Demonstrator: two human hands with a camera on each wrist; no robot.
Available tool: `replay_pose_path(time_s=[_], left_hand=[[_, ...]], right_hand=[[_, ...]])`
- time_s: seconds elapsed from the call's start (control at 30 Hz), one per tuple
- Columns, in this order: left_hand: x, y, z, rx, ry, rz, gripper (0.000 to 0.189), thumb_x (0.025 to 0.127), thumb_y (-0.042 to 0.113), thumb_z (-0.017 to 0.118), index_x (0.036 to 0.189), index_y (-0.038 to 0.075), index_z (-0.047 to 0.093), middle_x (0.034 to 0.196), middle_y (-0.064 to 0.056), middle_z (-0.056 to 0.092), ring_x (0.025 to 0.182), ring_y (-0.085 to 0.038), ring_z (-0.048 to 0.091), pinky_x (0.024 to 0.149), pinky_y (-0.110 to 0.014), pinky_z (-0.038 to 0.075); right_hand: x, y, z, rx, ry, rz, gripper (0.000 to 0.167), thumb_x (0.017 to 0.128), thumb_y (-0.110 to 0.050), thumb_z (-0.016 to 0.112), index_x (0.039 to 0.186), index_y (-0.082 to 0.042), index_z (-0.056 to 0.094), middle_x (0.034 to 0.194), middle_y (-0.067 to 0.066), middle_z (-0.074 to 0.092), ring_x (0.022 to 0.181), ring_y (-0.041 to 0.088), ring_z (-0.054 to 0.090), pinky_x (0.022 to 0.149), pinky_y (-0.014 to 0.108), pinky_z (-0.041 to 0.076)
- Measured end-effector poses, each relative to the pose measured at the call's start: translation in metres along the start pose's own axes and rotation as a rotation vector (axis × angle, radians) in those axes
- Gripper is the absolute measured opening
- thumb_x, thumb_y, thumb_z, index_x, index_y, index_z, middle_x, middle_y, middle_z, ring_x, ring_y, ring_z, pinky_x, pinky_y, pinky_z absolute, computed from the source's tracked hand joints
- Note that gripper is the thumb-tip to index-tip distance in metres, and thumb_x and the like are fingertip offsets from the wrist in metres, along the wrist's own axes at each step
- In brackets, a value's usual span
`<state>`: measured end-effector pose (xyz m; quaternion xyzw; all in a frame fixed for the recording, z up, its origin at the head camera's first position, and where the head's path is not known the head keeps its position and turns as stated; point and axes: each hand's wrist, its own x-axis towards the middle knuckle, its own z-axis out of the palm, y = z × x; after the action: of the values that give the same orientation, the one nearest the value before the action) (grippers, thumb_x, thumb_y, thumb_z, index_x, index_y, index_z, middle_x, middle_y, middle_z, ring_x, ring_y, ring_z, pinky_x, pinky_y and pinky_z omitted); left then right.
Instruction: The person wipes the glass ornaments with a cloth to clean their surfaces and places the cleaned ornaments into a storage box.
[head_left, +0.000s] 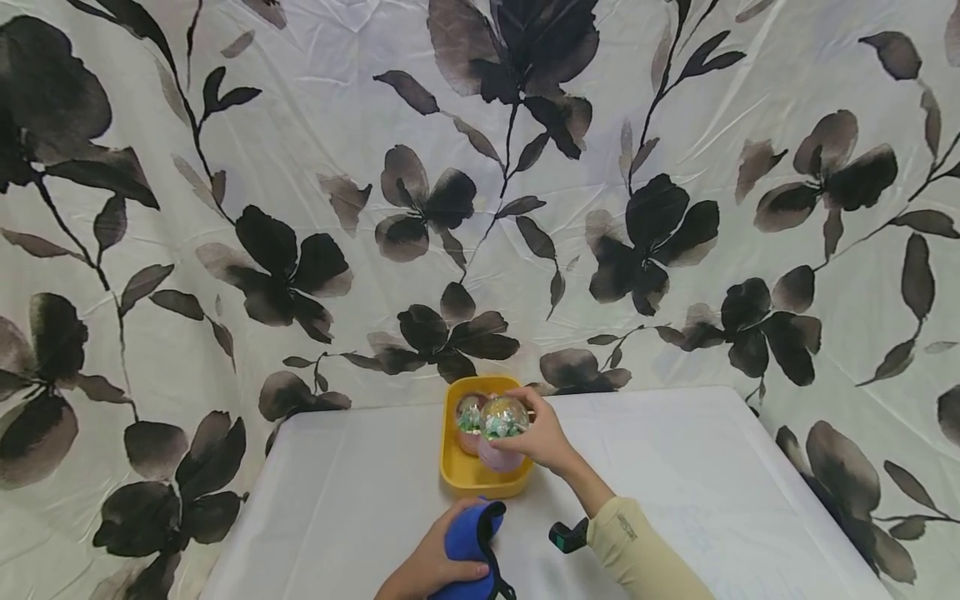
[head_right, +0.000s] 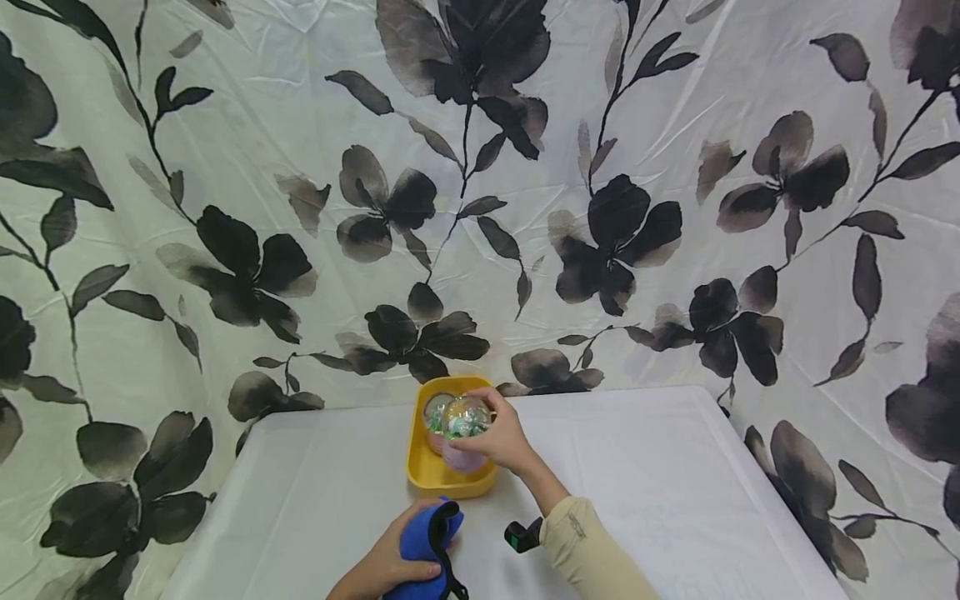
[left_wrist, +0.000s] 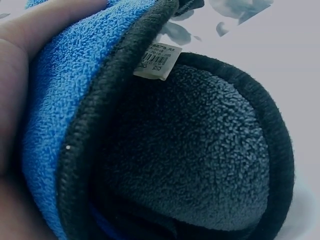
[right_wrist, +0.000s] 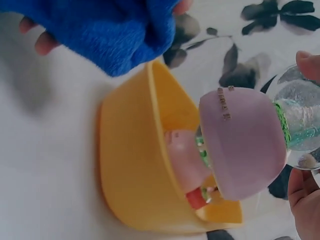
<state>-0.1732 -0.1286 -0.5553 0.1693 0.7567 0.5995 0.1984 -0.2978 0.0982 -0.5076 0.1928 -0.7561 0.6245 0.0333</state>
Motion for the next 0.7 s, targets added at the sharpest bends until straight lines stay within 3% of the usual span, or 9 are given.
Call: replay_pose_path(time_s=[0.2, 0.7], left_hand=[[-0.002, -0.002, -0.001, -0.006, 0.006, 0.036, 0.070, 0.078, 0.023, 0.081, 0.139, 0.022, 0.045, 0.132, -0.006, 0.051, 0.113, -0.029, 0.048, 0.088, -0.048, 0.042], [-0.002, -0.009, -0.002, -0.047, 0.010, -0.019, 0.070, 0.079, 0.024, 0.080, 0.140, 0.024, 0.045, 0.131, -0.008, 0.051, 0.112, -0.029, 0.050, 0.088, -0.049, 0.043]], right_hand=[[0.002, 0.009, 0.005, -0.022, 0.015, 0.048, 0.074, 0.062, -0.014, 0.093, 0.125, -0.016, 0.056, 0.117, 0.002, 0.059, 0.100, 0.024, 0.054, 0.084, 0.041, 0.048], [-0.005, 0.025, 0.014, -0.022, 0.010, 0.057, 0.072, 0.064, -0.014, 0.092, 0.126, -0.014, 0.055, 0.119, 0.001, 0.059, 0.106, 0.022, 0.055, 0.091, 0.042, 0.046]])
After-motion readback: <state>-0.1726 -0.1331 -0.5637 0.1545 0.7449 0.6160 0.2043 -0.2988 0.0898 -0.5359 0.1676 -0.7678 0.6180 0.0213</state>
